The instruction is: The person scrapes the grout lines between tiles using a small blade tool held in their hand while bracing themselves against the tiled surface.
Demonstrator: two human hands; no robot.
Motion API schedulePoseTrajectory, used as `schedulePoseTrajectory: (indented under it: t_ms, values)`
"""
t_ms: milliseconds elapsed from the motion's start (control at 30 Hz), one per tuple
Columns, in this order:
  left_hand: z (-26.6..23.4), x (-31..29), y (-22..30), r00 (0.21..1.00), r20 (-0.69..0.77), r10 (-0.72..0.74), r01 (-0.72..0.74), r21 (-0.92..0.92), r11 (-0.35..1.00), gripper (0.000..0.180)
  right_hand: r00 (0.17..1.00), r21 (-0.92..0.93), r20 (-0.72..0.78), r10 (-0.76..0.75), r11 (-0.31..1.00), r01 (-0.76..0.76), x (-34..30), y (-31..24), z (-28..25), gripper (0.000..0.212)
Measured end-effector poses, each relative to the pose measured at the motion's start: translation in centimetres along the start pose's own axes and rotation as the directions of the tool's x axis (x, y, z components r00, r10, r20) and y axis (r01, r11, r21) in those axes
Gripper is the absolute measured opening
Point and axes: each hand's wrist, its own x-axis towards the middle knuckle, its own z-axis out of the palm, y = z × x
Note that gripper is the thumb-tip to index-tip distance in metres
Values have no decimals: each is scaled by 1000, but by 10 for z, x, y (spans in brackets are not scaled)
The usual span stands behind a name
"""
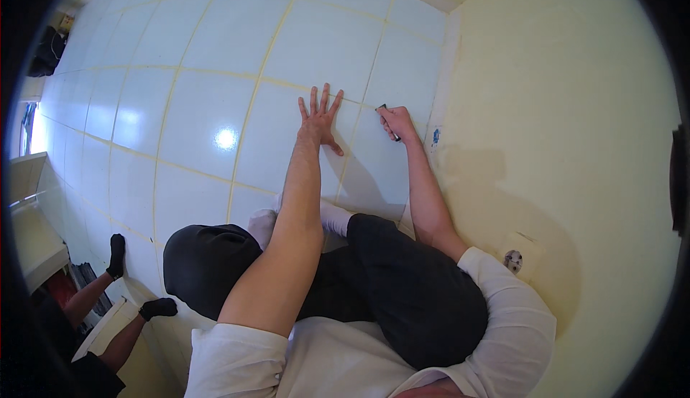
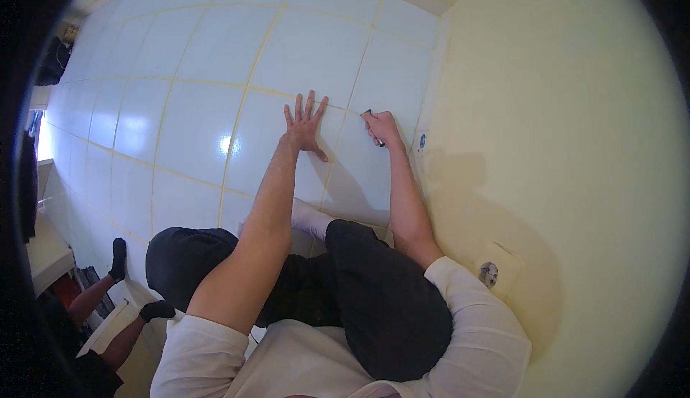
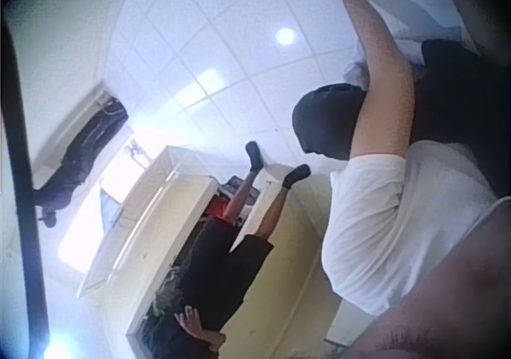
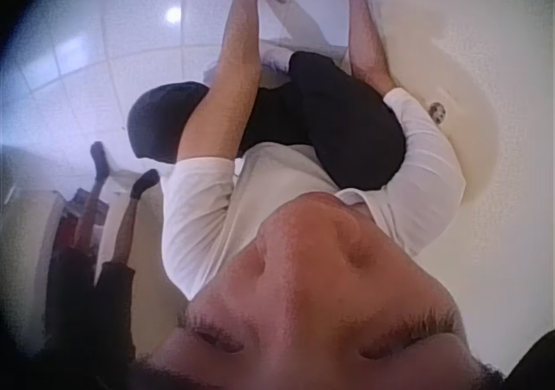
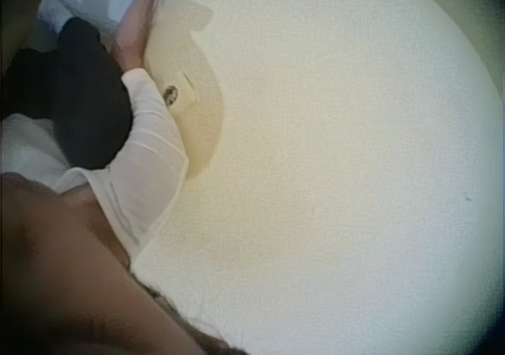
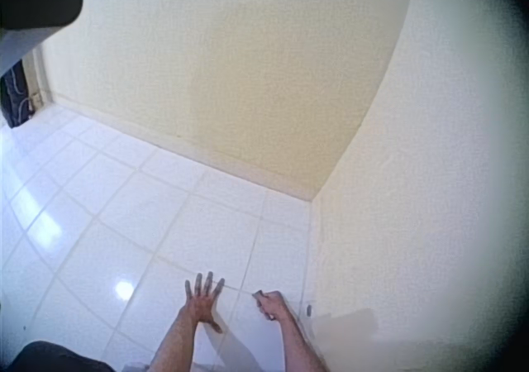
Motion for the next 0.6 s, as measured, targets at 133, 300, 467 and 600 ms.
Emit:
schedulePoseTrajectory:
  t_ms: [133,300,467,600]
  values:
    - [1,-1,-3,1000,-11,-1,1,2,1000,176,999,-13,6,34,999,-34,0,-2,1,43]
    - [0,0,1,1000,-7,1,-1,9,1000,176,1000,-14,17,0,1000,0,0,-5,6,41]
    - [1,-1,-3,1000,-1,-5,5,12,1000,176,996,11,-3,93,996,-93,-5,-6,-4,41]
    - [1,-1,-2,1000,-2,-4,4,7,1000,176,999,-26,31,33,999,-32,0,-3,-1,41]
